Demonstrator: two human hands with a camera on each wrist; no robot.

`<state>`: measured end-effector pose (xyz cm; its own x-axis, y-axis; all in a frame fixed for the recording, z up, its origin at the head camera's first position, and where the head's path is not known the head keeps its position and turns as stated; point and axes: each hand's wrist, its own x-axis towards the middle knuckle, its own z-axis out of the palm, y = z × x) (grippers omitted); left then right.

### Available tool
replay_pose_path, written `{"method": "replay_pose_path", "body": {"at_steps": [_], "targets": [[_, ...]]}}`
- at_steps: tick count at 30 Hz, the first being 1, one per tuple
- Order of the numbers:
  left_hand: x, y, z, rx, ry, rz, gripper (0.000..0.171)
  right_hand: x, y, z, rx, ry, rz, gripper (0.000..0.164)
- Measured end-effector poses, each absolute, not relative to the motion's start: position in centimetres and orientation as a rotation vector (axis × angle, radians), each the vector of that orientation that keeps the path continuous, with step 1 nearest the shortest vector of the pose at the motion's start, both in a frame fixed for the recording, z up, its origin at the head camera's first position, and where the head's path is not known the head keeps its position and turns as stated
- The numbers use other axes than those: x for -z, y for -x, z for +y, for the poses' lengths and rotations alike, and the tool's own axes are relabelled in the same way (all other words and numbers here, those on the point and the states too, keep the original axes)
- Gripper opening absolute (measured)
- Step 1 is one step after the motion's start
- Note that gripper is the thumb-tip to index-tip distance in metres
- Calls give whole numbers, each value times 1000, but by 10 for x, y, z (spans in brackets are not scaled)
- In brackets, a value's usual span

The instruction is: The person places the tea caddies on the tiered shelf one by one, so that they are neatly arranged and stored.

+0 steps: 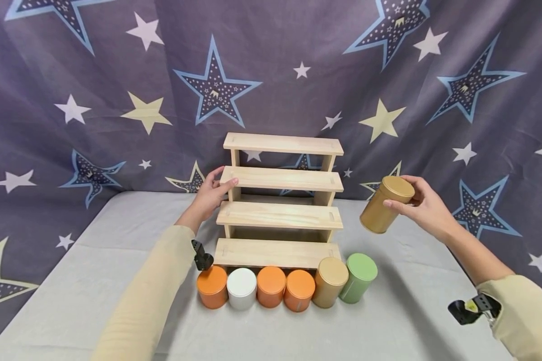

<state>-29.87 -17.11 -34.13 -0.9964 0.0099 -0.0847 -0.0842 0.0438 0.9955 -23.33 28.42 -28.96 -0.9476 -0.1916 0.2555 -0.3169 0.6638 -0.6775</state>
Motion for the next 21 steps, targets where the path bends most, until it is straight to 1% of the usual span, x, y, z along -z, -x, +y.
{"method": "replay_pose_path", "body": {"at_steps": [7,11,21], "targets": [[344,300,-171,-2149,78,2196,76,276,243,266,-1189,-400,-2695,66],[345,302,-172,-2149,76,2198,77,268,249,258,-1180,-403,-2703,68],[364,318,-178,-2156,85,2216,79,256,264,233,-1231,-384,-2703,70]]}}
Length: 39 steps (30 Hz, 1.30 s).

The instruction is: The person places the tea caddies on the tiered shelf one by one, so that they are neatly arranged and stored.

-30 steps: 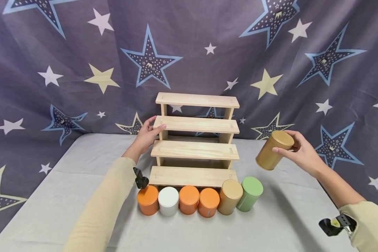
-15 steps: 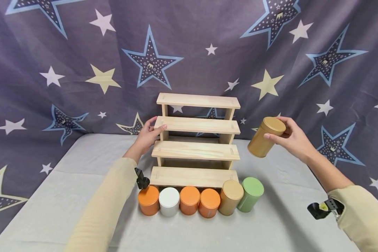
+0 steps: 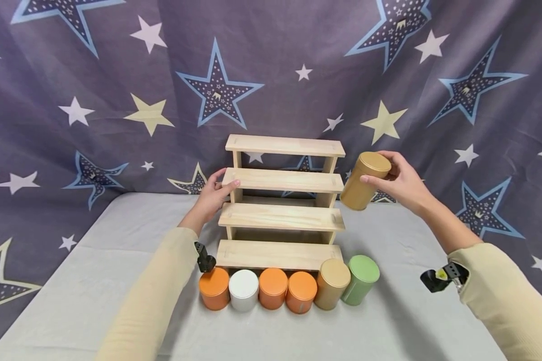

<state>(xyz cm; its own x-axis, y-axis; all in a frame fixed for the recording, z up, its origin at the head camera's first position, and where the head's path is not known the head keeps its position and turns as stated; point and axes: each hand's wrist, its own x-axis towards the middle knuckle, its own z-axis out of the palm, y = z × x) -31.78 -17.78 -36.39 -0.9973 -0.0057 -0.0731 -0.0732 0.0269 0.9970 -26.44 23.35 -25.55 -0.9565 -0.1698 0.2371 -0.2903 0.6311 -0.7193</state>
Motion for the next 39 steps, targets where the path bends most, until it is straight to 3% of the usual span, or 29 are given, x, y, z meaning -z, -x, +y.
{"method": "replay_pose_path", "body": {"at_steps": [30,39], "targets": [[366,319,-177,-2166,94,2221,78,246,298,156,-1417,-604,-2606,71],[349,304,-173,-2133,84,2218,76,247,302,135,-1474,-614,-2578,73]]}}
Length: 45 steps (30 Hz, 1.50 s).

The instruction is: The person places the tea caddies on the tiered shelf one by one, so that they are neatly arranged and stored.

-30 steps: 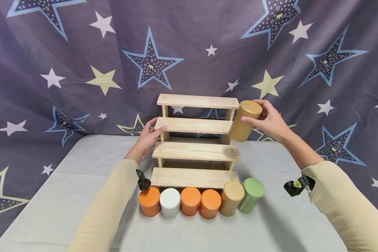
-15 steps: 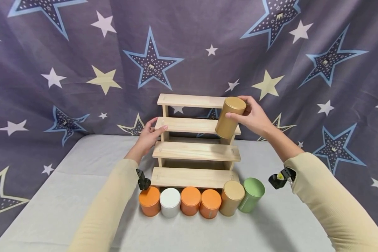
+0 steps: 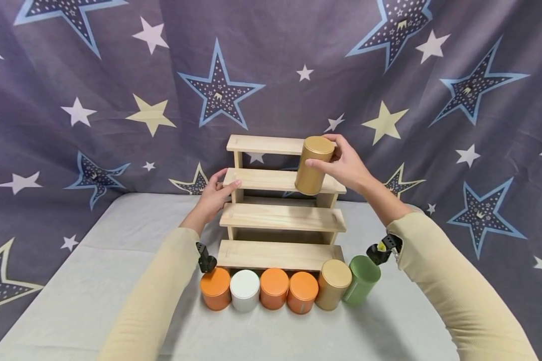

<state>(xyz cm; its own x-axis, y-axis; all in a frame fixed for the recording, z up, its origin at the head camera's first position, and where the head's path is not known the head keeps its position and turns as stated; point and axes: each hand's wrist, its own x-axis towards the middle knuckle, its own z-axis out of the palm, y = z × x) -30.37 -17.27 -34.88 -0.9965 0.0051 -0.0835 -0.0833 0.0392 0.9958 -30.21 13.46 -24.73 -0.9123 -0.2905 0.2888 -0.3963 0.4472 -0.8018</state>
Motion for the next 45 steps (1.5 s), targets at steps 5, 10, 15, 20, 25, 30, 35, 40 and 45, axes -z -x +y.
{"method": "replay_pose_path", "body": {"at_steps": [5,10,15,20,25,30,35,40,45], "targets": [[346,299,-172,-2115,76,2227,77,249,303,126,-1509,-615,-2558,71],[363,314,-177,-2135,74,2238,78,250,305,119,-1558,-619,-2541,71],[366,316,-178,-2150,72,2238,79,248,307,110,-1610,-625,-2527,69],[367,317,-178,-2156,86,2237,79,247,308,100,-1654,-619,-2513,69],[368,319,-178,-2148,99,2240,78,248,311,89,-1694,-636,-2471,70],[367,318,-178,-2150,109,2231,78,251,315,77,-1745,-655,-2441,70],[368,318,-178,-2169,108,2221,77,254,318,67,-1751,-656,-2445,70],[369,319,-178,-2172,93,2228,77,257,321,61,-1757,-664,-2435,69],[371,320,-178,-2171,91,2226,76,259,325,54,-1744,-643,-2440,70]]}}
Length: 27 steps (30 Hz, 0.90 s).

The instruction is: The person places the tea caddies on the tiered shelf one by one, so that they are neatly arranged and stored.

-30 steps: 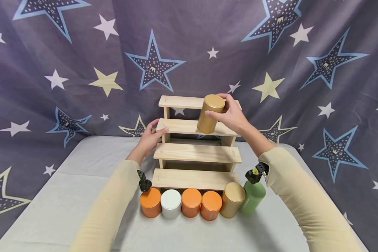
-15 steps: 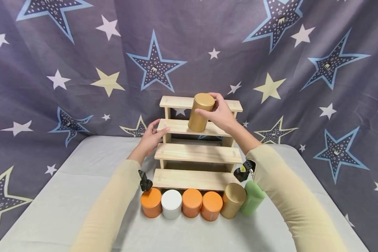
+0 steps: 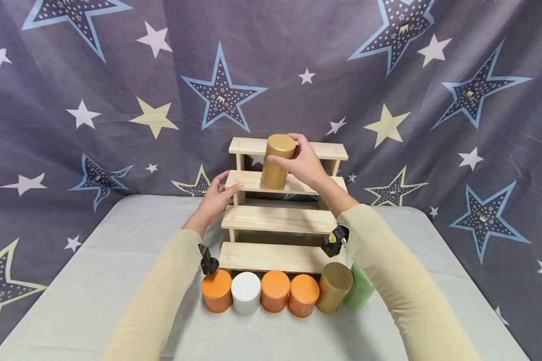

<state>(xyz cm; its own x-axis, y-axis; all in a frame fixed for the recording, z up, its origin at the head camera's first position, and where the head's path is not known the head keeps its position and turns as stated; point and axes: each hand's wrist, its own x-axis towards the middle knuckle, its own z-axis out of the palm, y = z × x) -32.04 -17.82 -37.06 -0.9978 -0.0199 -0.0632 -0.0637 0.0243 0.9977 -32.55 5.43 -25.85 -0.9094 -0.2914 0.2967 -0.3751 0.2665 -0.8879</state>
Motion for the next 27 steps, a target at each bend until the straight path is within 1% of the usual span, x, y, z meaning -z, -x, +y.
{"method": "replay_pose_path", "body": {"at_steps": [17,27], "targets": [[370,321,-179,-2176,75,2227,79,265,335,24,-1681,-613,-2472,74],[366,318,-178,-2199,69,2167,75,270,338,10,-1665,-557,-2495,77]]}}
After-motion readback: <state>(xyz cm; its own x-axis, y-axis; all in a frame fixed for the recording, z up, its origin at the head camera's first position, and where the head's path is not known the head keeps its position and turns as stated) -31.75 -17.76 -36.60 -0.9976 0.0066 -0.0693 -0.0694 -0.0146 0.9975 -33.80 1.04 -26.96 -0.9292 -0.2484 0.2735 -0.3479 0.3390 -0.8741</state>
